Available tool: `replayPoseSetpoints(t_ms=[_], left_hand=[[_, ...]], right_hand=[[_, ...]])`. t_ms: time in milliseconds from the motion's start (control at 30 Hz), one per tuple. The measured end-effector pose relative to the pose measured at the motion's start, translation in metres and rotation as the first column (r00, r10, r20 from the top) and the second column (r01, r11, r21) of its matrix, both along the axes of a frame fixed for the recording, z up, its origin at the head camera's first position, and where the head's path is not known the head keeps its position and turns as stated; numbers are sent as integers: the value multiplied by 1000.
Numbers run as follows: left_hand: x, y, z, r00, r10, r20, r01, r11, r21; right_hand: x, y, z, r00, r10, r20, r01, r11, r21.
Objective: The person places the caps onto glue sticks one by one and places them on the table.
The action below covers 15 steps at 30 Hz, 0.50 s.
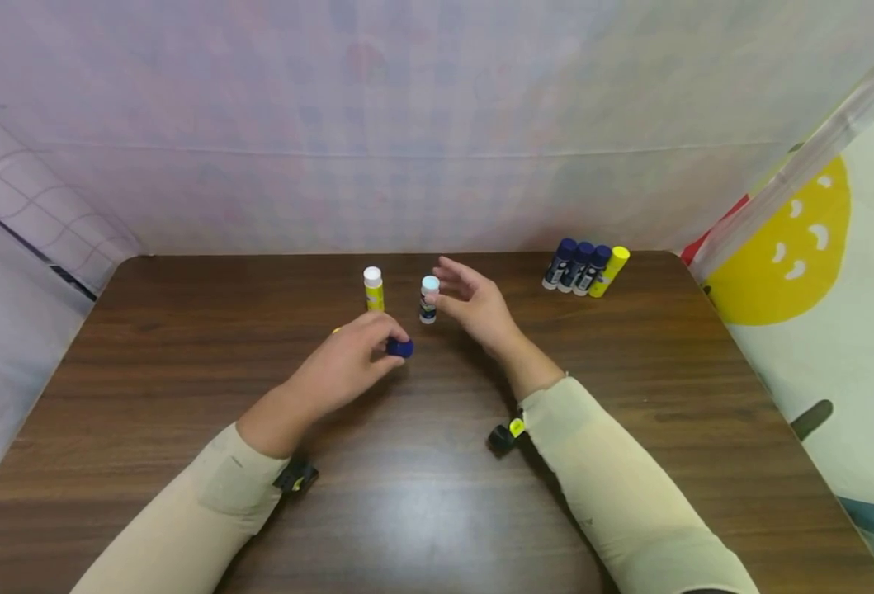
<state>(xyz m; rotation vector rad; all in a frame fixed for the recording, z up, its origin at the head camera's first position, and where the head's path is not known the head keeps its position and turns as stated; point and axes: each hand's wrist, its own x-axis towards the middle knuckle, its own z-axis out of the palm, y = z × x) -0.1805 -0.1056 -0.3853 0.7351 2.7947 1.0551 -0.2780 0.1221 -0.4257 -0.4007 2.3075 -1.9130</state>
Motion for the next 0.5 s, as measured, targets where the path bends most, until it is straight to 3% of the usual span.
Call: replayPoseSetpoints(t_ms=[300,500], left_hand=[[0,1,-2,1000,-27,-16,27,1000,3],[1,2,-2,1000,-26,-18,26,1000,2]], right_hand=[[1,-2,-6,999,15,46,-18,997,74],[0,-3,-8,997,10,80,-16,998,69]])
